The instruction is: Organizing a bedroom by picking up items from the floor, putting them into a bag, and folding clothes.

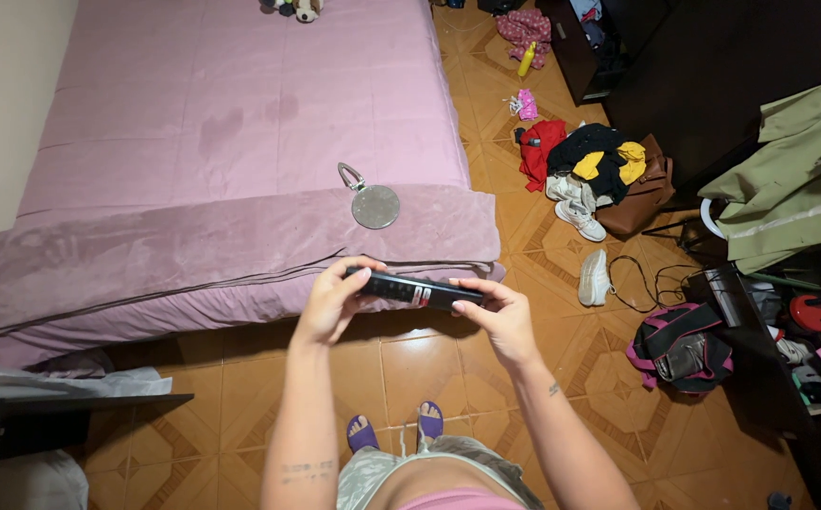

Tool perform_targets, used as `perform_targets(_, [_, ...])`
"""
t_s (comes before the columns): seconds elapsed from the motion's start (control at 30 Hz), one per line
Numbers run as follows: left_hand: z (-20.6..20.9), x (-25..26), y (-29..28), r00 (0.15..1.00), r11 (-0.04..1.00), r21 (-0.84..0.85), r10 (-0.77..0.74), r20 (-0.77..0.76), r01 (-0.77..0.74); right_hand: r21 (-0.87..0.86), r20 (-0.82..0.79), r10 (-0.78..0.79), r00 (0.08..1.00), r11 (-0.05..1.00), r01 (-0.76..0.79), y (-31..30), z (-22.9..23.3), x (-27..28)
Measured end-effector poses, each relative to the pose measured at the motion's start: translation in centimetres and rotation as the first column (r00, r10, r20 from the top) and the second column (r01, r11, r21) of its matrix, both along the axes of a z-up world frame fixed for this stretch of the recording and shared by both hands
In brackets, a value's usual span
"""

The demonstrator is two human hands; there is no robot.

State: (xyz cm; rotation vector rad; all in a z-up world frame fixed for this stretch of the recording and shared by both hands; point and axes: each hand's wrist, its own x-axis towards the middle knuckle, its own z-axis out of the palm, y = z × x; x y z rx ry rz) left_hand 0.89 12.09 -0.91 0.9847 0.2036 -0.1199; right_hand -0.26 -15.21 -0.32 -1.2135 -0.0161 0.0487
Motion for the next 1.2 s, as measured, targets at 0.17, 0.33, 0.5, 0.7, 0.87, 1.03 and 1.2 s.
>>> perform_targets(0.17, [2.6, -1.9, 1.9, 0.952, 0.97, 0.098, -0.238, 0.193, 0.223, -0.096, 0.138, 0.062, 0.989, 0.994, -0.049, -0.7, 0.9, 0.8])
perform_targets(0.33, [5.0, -3.2, 2.3, 0.854, 0.872, 0.393, -0.421, 0.305, 0.29, -0.22, 0.335, 0.257, 0.906, 0.957, -0.19, -1.9, 3.0, 1.6])
perform_targets(0.5, [5.8, -4.4, 1.1, 0.787, 0.795, 0.583, -0.464, 0.408, 0.167, -0.246, 0.469, 0.261, 0.844, 0.956, -0.159, -2.8, 4.2, 2.1])
perform_targets(0.7, [5.3, -4.5, -0.5, 0.829, 0.807, 0.588, -0.296, 0.474, -0.048, -0.292, 0.494, 0.298, 0.817, 0.942, -0.168, -2.8, 6.0, 1.6])
perform_targets(0.87, [4.3, -4.6, -1.6, 0.872, 0.777, 0.599, -0.144, 0.468, -0.194, -0.345, 0.454, 0.325, 0.83, 0.922, -0.173, -2.9, 7.1, 1.1])
perform_targets(1.03, [5.3, -4.9, -1.6, 0.838, 0.787, 0.598, -0.218, 0.501, -0.153, -0.376, 0.486, 0.362, 0.795, 0.908, -0.183, -3.6, 7.0, 1.7])
perform_targets(1.2, [3.0, -3.5, -1.4, 0.873, 0.879, 0.461, -0.125, 0.471, -0.123, -0.464, 0.635, 0.343, 0.692, 0.886, -0.012, -2.6, 8.9, 0.7])
